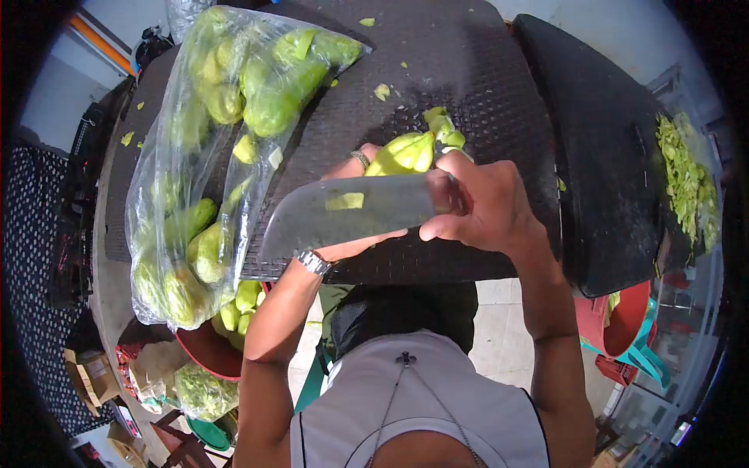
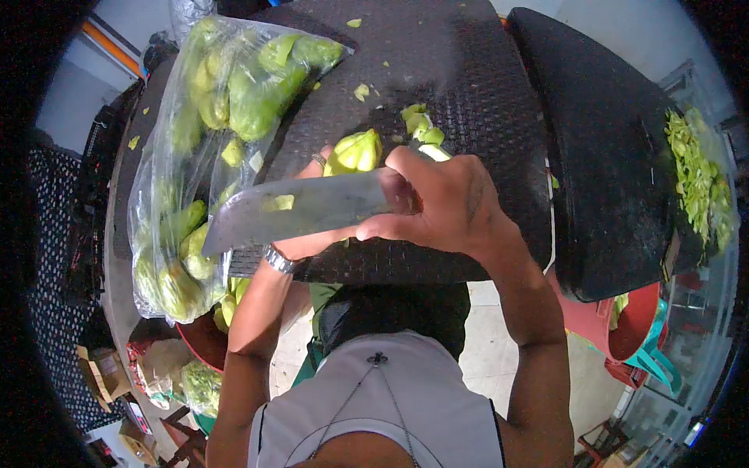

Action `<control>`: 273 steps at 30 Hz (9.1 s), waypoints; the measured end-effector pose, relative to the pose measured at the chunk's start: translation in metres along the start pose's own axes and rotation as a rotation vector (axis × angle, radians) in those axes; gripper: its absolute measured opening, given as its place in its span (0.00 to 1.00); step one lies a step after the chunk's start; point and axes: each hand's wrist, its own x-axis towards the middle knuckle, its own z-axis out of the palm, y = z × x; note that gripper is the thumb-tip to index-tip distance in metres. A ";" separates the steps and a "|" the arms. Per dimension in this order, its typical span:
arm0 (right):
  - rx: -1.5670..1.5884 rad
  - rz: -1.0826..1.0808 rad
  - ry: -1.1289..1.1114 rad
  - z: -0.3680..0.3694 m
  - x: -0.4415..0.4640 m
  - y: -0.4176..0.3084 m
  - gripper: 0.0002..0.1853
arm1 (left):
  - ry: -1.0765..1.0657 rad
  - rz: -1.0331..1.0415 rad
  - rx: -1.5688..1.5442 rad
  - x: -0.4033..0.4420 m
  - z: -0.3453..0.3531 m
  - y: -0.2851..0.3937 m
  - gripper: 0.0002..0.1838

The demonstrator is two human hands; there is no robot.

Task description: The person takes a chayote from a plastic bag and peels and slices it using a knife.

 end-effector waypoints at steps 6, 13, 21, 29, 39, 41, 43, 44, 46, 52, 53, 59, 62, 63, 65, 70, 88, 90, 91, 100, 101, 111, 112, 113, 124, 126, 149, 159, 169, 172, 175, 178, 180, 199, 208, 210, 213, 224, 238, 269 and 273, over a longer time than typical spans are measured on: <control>-0.015 0.005 -0.003 -0.002 -0.004 -0.002 0.34 | 0.009 0.092 0.028 -0.002 0.002 0.002 0.33; 0.008 0.068 -0.072 -0.002 -0.003 0.013 0.33 | 0.002 0.141 0.382 -0.009 -0.001 0.007 0.32; -0.006 0.311 -0.113 -0.016 -0.001 0.024 0.26 | 0.108 -0.279 0.133 -0.008 -0.019 0.018 0.36; -0.111 0.403 -0.084 -0.020 -0.022 0.060 0.24 | 0.059 -0.223 0.159 -0.015 -0.019 0.035 0.35; 0.199 0.550 0.176 -0.004 -0.038 0.050 0.29 | 0.267 0.036 -1.176 0.003 -0.015 0.021 0.50; 0.260 0.668 0.194 0.001 -0.047 0.044 0.28 | 0.073 -0.167 -1.628 -0.012 -0.024 0.034 0.63; 0.303 0.707 0.228 0.003 -0.047 0.041 0.28 | -0.261 -0.225 -1.924 -0.013 -0.018 0.019 0.58; 0.321 0.705 0.245 0.007 -0.049 0.040 0.28 | -0.202 -0.293 -1.705 -0.016 -0.016 0.009 0.55; 0.331 0.686 0.257 0.013 -0.056 0.038 0.28 | -0.122 -0.374 -1.489 -0.018 -0.007 0.007 0.50; 0.329 0.620 0.243 0.011 -0.063 0.031 0.25 | -0.002 -0.230 -1.767 -0.021 0.020 0.006 0.48; 0.351 0.596 0.248 0.011 -0.063 0.030 0.25 | 0.011 -0.328 -1.636 -0.025 0.020 -0.002 0.48; 0.449 0.584 0.225 0.018 -0.059 0.029 0.25 | -0.121 -0.233 -1.501 -0.026 0.018 0.002 0.49; 0.476 0.571 0.240 0.017 -0.059 0.021 0.24 | -0.027 -0.293 -1.395 -0.029 0.019 0.025 0.52; 0.483 0.560 0.249 0.016 -0.057 0.021 0.24 | -0.047 -0.273 -1.349 -0.030 0.018 0.026 0.51; 0.427 0.537 0.251 0.019 -0.058 0.023 0.24 | -0.034 -0.547 -1.050 -0.033 0.025 0.021 0.31; -0.045 0.328 0.104 0.012 -0.050 -0.002 0.26 | 0.021 -0.556 -0.947 -0.031 0.041 0.013 0.24; -0.185 0.183 -0.038 0.000 -0.028 0.039 0.32 | 0.031 -0.421 -0.708 -0.043 0.016 0.024 0.36; -0.190 0.247 -0.051 -0.002 -0.031 0.043 0.31 | 0.054 -0.484 -0.857 -0.041 0.013 0.026 0.36; -0.189 0.281 -0.057 -0.003 -0.033 0.043 0.31 | 0.059 -0.479 -0.830 -0.041 0.012 0.026 0.35; -0.163 0.194 0.008 0.009 -0.026 0.036 0.25 | 0.009 -0.424 -0.756 -0.040 0.024 0.032 0.32; -0.187 0.286 0.022 0.007 -0.029 0.051 0.25 | 0.021 -0.455 -0.791 -0.040 0.023 0.033 0.32; 0.055 0.749 0.021 -0.019 -0.036 0.057 0.26 | 0.035 -0.294 -0.729 -0.036 -0.007 0.020 0.43; 0.098 0.671 0.044 -0.016 -0.040 0.050 0.27 | 0.037 -0.216 -0.627 -0.033 -0.012 0.017 0.44; 0.140 0.590 0.063 -0.015 -0.042 0.040 0.27 | 0.045 -0.138 -0.525 -0.032 -0.014 0.016 0.46; 0.035 0.049 -0.112 -0.021 -0.029 -0.022 0.31 | -0.134 -0.588 -0.987 -0.030 0.008 -0.009 0.50; 0.049 0.033 -0.120 -0.020 -0.030 -0.020 0.31 | -0.091 -0.765 -1.136 -0.022 0.010 -0.016 0.46; 0.262 0.499 0.196 -0.018 -0.062 0.062 0.24 | -0.158 -0.503 -1.241 -0.024 0.043 0.013 0.35; -0.265 0.111 -0.034 -0.010 -0.045 -0.008 0.29 | 0.098 -0.125 -0.412 -0.028 0.055 0.012 0.35; -0.199 0.380 0.021 -0.018 -0.048 0.055 0.23 | 0.046 -0.251 -0.212 -0.044 0.030 0.032 0.41; -0.144 0.427 0.112 -0.005 -0.050 0.045 0.23 | 0.031 -0.321 -0.309 -0.038 0.024 0.042 0.44; -0.080 0.547 0.169 -0.005 -0.047 0.039 0.24 | 0.025 -0.285 -0.282 -0.039 0.023 0.024 0.43; -0.022 0.343 0.041 -0.006 -0.049 0.009 0.26 | 0.019 -0.267 -0.329 -0.040 0.027 0.003 0.39; -0.088 0.208 -0.040 0.001 -0.043 -0.008 0.27 | -0.044 -0.205 -0.260 -0.044 0.022 0.008 0.40; -0.194 0.169 -0.041 0.009 -0.037 -0.002 0.29 | -0.087 -0.071 -0.110 -0.046 0.009 0.010 0.44; -0.347 0.216 -0.065 -0.022 -0.041 0.066 0.24 | 0.001 -0.325 -0.022 -0.053 0.014 0.024 0.48; -0.209 0.446 -0.041 -0.026 -0.041 0.054 0.21 | 0.008 -0.365 0.058 -0.055 0.015 0.023 0.49; -0.052 0.463 0.051 -0.018 -0.044 0.042 0.22 | 0.009 -0.415 0.161 -0.049 0.014 0.033 0.49; 0.609 0.862 0.038 -0.002 -0.050 0.027 0.37 | -0.126 -0.633 -1.113 -0.046 -0.002 0.010 0.41; 0.722 0.500 0.459 0.002 -0.055 -0.023 0.43 | -0.015 -0.329 -1.841 -0.024 0.003 -0.013 0.38; -0.157 0.387 -0.044 0.008 -0.049 0.022 0.25 | 0.123 -0.586 -1.592 -0.041 0.025 -0.005 0.33; -0.067 0.190 -0.147 0.025 -0.044 -0.009 0.23 | 0.142 -0.634 -1.600 -0.038 0.033 -0.002 0.30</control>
